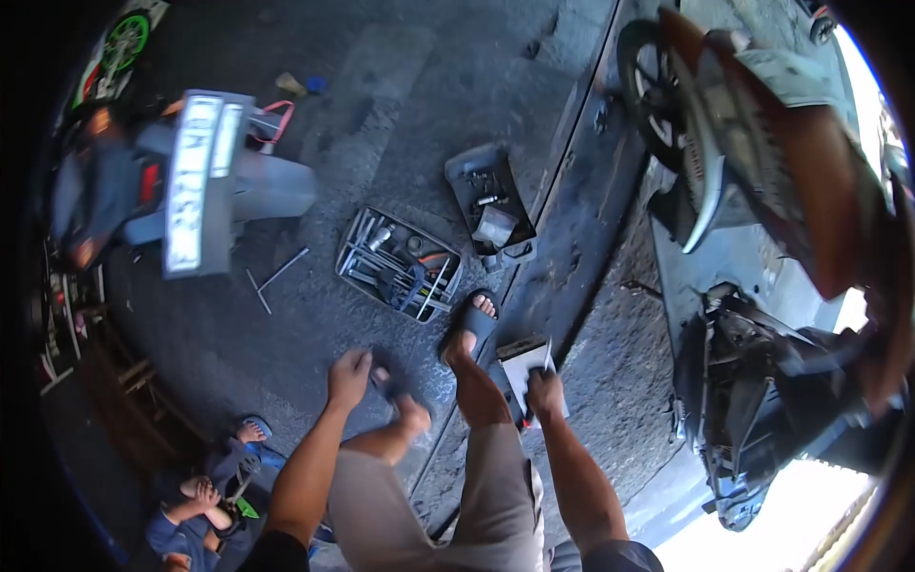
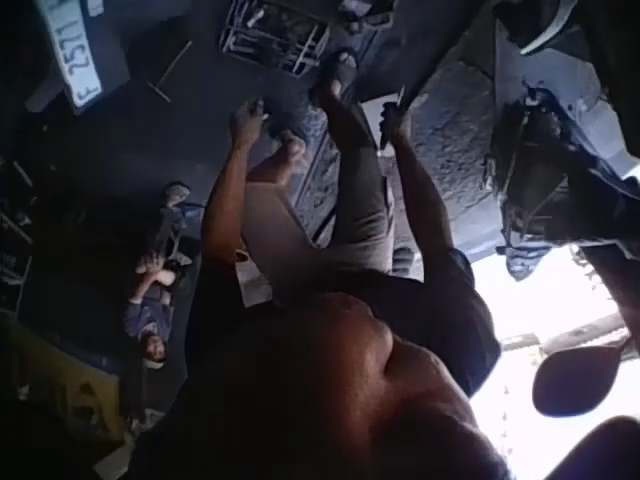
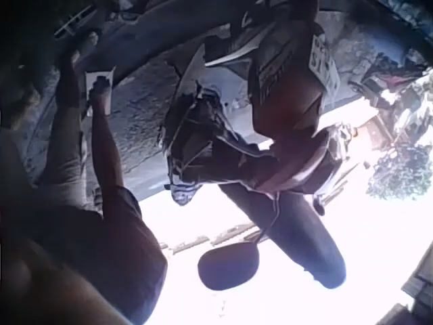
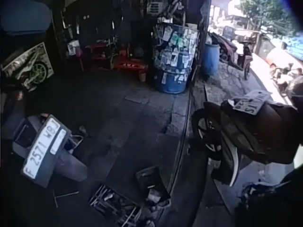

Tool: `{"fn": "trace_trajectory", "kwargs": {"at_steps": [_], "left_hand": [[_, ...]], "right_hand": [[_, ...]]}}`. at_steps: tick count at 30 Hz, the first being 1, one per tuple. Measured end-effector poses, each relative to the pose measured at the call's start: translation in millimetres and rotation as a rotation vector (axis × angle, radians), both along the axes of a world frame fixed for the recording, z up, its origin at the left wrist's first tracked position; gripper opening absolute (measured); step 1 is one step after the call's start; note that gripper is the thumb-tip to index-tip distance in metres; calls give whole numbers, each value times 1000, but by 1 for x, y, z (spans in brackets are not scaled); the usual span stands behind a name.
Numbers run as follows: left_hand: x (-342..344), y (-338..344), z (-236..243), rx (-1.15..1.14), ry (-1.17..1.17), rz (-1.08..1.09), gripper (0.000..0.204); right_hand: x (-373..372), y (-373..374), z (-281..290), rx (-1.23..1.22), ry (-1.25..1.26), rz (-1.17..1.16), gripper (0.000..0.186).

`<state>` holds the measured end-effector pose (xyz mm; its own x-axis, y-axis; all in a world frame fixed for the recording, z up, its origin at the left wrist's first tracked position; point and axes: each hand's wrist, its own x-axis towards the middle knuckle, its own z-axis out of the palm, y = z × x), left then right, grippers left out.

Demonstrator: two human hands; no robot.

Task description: Repairing and adjusting parts on a motorcycle using a screwdriver.

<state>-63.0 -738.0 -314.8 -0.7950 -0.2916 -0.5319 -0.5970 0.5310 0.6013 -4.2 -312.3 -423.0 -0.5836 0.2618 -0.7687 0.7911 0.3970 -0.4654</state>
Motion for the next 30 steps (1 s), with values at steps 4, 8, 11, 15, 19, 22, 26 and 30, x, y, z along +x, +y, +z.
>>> {"fn": "trace_trajectory", "kwargs": {"at_steps": [4,8,11,15,19,22,26,30], "left_hand": [[-114,12,-135,-46,64,-285,17],[-237,39,-217,-4,276,-310,17],[-304,45,-255,52,360,-297,16],[-358,48,-286,191,498,-250,15],[-383,31,-301,213,546,-304,15],[-382,19,-297,192,499,-269,16],[-367,10,-288,194,450,-208,16],[-364,21,-283,146,499,-277,14]], "right_hand": [[-147,-88,-21,119,123,79,30],[-262,-110,-59,417,170,369,52],[-315,-109,-102,492,213,493,74],[-342,-114,-138,555,238,687,85],[-340,-120,-153,598,258,837,94],[-343,-125,-157,528,121,898,95],[-339,-120,-176,521,126,974,84],[-346,-104,-176,500,201,970,42]]}}
